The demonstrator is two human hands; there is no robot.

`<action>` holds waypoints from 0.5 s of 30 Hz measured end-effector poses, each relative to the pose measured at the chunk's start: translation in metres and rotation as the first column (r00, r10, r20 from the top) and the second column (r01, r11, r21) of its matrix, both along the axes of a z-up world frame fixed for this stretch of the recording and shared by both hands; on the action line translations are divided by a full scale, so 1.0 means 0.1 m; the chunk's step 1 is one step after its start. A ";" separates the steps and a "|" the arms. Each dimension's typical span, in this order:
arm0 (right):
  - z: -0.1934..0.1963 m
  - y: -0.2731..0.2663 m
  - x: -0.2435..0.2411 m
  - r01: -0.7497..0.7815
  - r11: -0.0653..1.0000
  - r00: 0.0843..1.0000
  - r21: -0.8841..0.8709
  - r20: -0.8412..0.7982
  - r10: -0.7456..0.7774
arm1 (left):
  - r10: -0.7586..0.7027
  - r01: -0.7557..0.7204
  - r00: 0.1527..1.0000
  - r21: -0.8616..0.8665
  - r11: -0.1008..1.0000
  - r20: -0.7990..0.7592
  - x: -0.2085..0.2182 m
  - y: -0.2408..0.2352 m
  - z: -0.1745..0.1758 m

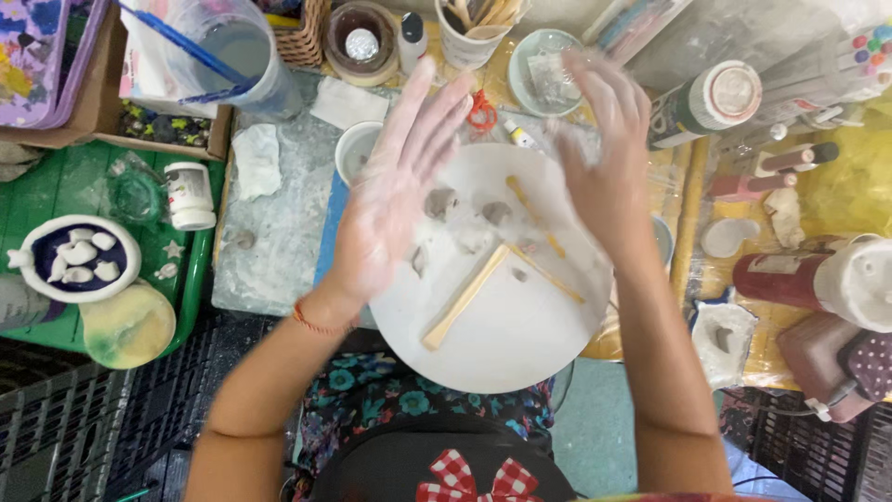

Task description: The person shapes small pieces of clay by hand on a white plate, using a wooden stick and a thin tool to refine the edges and details of the material.

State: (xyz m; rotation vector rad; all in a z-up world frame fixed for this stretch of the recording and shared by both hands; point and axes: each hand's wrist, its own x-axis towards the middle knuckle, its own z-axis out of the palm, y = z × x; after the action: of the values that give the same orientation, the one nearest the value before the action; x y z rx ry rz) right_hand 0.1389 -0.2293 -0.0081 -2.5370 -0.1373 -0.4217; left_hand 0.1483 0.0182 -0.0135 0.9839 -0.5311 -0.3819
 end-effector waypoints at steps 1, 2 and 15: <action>0.01 -0.09 0.12 0.047 0.998 0.993 0.043 -0.106 -0.042 | 0.013 -0.025 0.996 0.132 0.991 0.088 0.14 -0.03 -0.01; 0.00 -0.17 0.26 0.092 0.992 0.975 0.085 -0.208 -0.073 | 0.000 -0.043 0.986 0.257 0.965 0.168 0.30 -0.11 -0.02; -0.91 -0.72 0.83 0.121 0.944 0.992 -0.309 -0.004 -0.128 | -0.040 -0.165 0.944 0.577 0.800 0.327 0.64 -0.44 0.00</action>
State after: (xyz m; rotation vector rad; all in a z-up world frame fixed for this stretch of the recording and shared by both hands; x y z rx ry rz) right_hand 0.2214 -0.3012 -0.0993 -2.8688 -0.0347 -0.4476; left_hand 0.2127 -0.0260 -0.0136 1.7012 -0.6915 -0.3330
